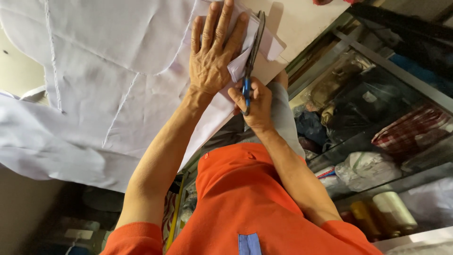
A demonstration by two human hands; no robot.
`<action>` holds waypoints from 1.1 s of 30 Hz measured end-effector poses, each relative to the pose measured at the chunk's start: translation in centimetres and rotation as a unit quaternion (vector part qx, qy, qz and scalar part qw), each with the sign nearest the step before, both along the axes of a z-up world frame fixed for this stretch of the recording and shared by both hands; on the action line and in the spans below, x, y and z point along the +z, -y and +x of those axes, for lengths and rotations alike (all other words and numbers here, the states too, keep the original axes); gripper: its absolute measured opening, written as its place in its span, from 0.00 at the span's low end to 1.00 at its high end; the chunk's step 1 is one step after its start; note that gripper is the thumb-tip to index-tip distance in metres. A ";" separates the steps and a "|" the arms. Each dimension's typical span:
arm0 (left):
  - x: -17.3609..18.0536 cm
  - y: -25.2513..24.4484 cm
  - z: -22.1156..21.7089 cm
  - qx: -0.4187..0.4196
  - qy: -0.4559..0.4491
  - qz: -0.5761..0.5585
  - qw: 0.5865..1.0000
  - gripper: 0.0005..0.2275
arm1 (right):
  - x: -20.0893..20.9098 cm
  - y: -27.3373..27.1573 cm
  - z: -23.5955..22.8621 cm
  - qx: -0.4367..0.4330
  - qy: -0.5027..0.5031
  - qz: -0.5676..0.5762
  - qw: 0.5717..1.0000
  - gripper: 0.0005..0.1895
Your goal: The person spreads a large white fabric on a table, smooths it out, and aligns it with a paper pattern. They then use scissors to cut the fabric along the pattern's edge.
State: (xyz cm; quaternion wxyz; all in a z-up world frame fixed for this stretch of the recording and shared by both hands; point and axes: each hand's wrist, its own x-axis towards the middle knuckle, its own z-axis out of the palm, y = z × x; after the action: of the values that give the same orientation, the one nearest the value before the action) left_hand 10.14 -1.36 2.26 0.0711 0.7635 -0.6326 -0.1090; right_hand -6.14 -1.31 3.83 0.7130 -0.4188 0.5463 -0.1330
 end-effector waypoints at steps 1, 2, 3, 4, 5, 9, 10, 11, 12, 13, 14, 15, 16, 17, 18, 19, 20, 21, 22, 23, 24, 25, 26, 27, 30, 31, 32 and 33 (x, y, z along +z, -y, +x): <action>0.1 0.0 0.0 0.005 0.001 0.004 1.000 0.20 | -0.3 -0.5 0.2 -0.037 0.020 0.009 0.999 0.14; 0.2 0.0 0.0 0.003 0.002 0.003 1.000 0.20 | -0.3 -0.8 0.4 -0.039 0.020 0.008 0.999 0.14; 0.2 0.0 0.0 0.001 -0.005 0.022 1.000 0.22 | -0.4 -1.0 0.7 -0.057 0.027 0.029 0.998 0.14; 0.3 0.0 0.0 0.001 -0.013 0.042 0.999 0.24 | -0.4 -1.3 0.8 -0.074 0.032 0.050 0.995 0.15; 0.3 0.0 -0.1 -0.001 -0.014 0.041 0.999 0.24 | 0.0 -1.3 1.1 -0.075 0.031 0.050 0.995 0.15; 0.4 0.0 -0.2 0.010 -0.004 0.031 0.999 0.22 | 0.9 -1.2 2.4 -0.083 0.024 0.048 0.995 0.14; 0.5 0.0 -0.3 0.018 -0.018 0.035 0.999 0.24 | 1.0 -1.3 2.7 -0.091 0.024 0.053 0.994 0.15; 0.5 0.0 -0.3 0.016 -0.018 0.034 0.999 0.24 | 1.3 -1.3 2.9 -0.093 0.024 0.052 0.994 0.15; 0.5 0.1 -0.3 0.019 -0.009 0.028 0.999 0.22 | 1.5 -1.4 3.1 -0.096 0.021 0.058 0.993 0.16; 0.5 0.1 -0.3 0.021 0.000 0.022 1.000 0.20 | 1.7 -1.4 3.4 -0.099 0.019 0.063 0.993 0.16; 0.5 0.1 -0.2 0.020 0.001 0.021 1.000 0.20 | 1.5 -1.5 3.5 -0.100 0.020 0.062 0.993 0.16; 0.5 0.1 -0.1 0.014 0.000 0.023 1.000 0.20 | 1.4 -1.6 3.5 -0.099 0.021 0.045 0.994 0.16; 0.5 0.0 -0.1 0.008 -0.002 0.026 1.000 0.20 | 1.3 -1.8 3.5 -0.099 0.021 0.028 0.994 0.16; 0.6 0.0 -0.1 0.007 -0.002 0.025 1.000 0.20 | 1.2 -1.8 3.6 -0.100 0.021 0.027 0.994 0.16; 0.8 0.0 -0.1 0.009 -0.009 0.048 0.999 0.22 | 1.2 -1.9 3.7 -0.109 0.030 0.015 0.993 0.16; 1.0 0.0 -0.2 0.011 -0.016 0.070 0.997 0.24 | 1.2 -1.9 3.8 -0.118 0.040 0.003 0.992 0.16; 0.8 -0.1 -0.2 0.011 -0.015 0.068 0.998 0.24 | 1.2 -1.7 3.6 -0.118 0.041 0.001 0.992 0.16; 0.6 -0.1 -0.2 0.011 -0.015 0.055 0.998 0.24 | 1.3 -1.5 3.5 -0.122 0.038 0.015 0.992 0.14; 0.4 -0.1 -0.2 0.011 -0.014 0.040 0.999 0.24 | 1.4 -1.2 3.3 -0.125 0.036 0.027 0.991 0.13; 0.1 -0.1 -0.1 0.012 -0.014 0.037 0.999 0.24 | 2.1 -0.4 2.5 -0.124 0.037 0.024 0.991 0.13; -0.1 -0.1 -0.2 0.010 -0.013 0.020 1.000 0.23 | 2.8 0.5 1.5 -0.077 -0.007 0.012 0.997 0.14; -0.3 -0.2 -0.1 0.009 -0.012 0.003 1.000 0.23 | 3.6 1.4 0.7 -0.031 -0.052 0.000 0.998 0.15; -0.7 -0.3 -0.1 0.016 -0.010 -0.002 1.000 0.23 | 2.7 1.9 -1.2 -0.024 -0.050 -0.006 0.998 0.15; -1.1 -0.4 -0.1 0.008 0.014 -0.019 1.000 0.22 | 1.7 2.5 -3.1 -0.072 -0.059 0.027 0.995 0.13; -1.3 -0.5 -0.1 -0.008 0.029 -0.035 0.999 0.19 | 1.6 6.2 -8.4 -0.036 -0.116 0.042 0.992 0.13; -1.3 -0.6 0.0 -0.025 0.022 -0.032 0.999 0.19 | 2.0 7.7 -10.0 0.040 -0.160 0.026 0.986 0.12; -1.0 -0.8 -0.3 -0.011 0.026 -0.031 0.999 0.19 | 3.1 9.0 -10.5 0.054 -0.157 0.024 0.986 0.12; -0.8 -1.0 -0.7 -0.004 0.018 -0.010 1.000 0.20 | 4.3 10.3 -11.0 0.127 -0.161 0.009 0.979 0.13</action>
State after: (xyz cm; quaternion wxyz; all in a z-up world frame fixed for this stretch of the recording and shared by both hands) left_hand 9.49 -0.33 1.46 0.0669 0.7621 -0.6377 -0.0894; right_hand -17.16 -11.64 8.12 0.6308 -0.4941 0.5974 0.0323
